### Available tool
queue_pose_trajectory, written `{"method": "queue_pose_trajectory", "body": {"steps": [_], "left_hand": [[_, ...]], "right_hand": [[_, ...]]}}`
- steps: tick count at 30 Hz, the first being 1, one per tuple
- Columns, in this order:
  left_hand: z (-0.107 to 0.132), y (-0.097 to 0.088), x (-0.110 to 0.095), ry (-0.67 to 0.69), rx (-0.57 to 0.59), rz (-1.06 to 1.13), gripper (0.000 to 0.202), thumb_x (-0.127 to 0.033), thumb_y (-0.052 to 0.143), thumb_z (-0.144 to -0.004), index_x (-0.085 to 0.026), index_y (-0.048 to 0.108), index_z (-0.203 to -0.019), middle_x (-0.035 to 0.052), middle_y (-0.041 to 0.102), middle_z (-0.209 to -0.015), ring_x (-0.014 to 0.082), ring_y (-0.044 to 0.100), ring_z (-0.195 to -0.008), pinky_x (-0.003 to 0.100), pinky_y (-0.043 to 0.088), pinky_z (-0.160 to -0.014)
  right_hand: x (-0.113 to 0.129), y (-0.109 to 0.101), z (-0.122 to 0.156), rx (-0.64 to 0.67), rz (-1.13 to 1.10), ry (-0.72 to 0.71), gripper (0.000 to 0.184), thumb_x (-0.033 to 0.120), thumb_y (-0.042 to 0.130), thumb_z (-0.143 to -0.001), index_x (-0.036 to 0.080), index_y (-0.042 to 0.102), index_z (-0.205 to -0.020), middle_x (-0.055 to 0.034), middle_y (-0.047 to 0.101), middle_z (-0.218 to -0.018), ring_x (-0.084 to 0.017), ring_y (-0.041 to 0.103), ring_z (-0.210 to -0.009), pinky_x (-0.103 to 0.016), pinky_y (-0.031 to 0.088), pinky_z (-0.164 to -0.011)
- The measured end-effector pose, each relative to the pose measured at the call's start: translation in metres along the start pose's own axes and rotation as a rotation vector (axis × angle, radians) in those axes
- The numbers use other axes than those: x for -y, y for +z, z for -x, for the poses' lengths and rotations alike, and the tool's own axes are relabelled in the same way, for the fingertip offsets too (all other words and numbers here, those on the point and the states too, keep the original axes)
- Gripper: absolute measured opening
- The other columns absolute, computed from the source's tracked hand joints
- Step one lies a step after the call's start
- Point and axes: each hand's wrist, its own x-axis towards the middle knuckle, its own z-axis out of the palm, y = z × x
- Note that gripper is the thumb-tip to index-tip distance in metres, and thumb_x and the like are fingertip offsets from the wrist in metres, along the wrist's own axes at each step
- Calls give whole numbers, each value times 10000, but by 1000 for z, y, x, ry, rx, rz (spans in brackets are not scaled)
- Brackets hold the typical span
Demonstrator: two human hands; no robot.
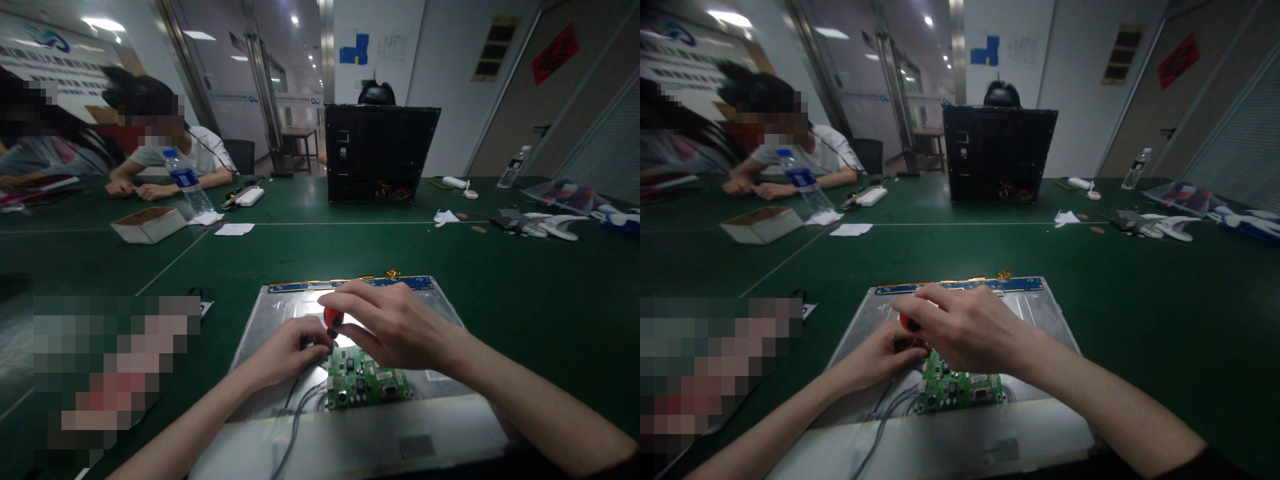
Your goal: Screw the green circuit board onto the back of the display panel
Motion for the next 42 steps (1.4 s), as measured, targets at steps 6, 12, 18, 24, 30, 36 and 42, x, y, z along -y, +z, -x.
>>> {"method": "queue_pose_trajectory", "body": {"steps": [6, 12, 18, 24, 30, 36, 42], "left_hand": [[0, 0, 3, 12, -3, -6, 103, -209, 620, -856, -171, 695, -795, 20, 678, -804, 191, 605, -769, 285, 467, -688], [0, 0, 1, 25, -23, -29, 89, -190, 619, -844, -173, 692, -797, 4, 655, -767, 179, 594, -738, 288, 459, -702], [0, 0, -1, 0, -33, -54, 90, -201, 620, -837, -180, 699, -799, -1, 644, -736, 178, 581, -718, 279, 449, -674], [0, 1, 3, 22, -18, -41, 114, -243, 621, -866, -180, 712, -839, 7, 649, -736, 176, 573, -704, 278, 445, -659], [-1, 2, 1, 25, -45, -31, 100, -219, 636, -850, -177, 711, -799, 8, 654, -734, 185, 592, -734, 290, 456, -692], [0, 2, 4, 44, -30, -5, 94, -199, 621, -863, -178, 703, -824, 20, 699, -826, 196, 625, -794, 310, 471, -751], [1, 1, 3, 31, -25, -23, 87, -196, 621, -860, -171, 690, -813, 13, 682, -808, 189, 615, -771, 300, 465, -718]], "right_hand": [[0, 1, 0, 6, 43, 5, 221, 238, 459, -980, 168, 516, -1183, -77, 606, -1030, -134, 561, -723, -252, 387, -492], [-1, 0, -1, -20, 31, -3, 177, 260, 485, -978, 169, 511, -1128, -72, 623, -1030, -138, 589, -747, -251, 392, -511], [0, 3, -3, -41, -36, -11, 138, 270, 432, -1006, 158, 440, -1086, -53, 633, -949, -129, 593, -732, -245, 388, -513], [-1, 3, -1, -6, 42, -30, 170, 299, 506, -982, 169, 522, -1090, -38, 617, -937, -116, 560, -692, -246, 360, -498], [0, 0, -1, 41, -25, -12, 341, 284, 541, -958, 148, 503, -1269, -93, 653, -1136, -164, 641, -933, -264, 485, -607], [2, 1, 0, 54, -54, -15, 424, 165, 447, -956, 120, 414, -1376, -109, 622, -1264, -177, 624, -1059, -271, 518, -656], [1, 2, -2, -4, 23, -18, 260, 264, 479, -988, 150, 511, -1219, -58, 654, -1015, -132, 604, -769, -250, 407, -509]]}}
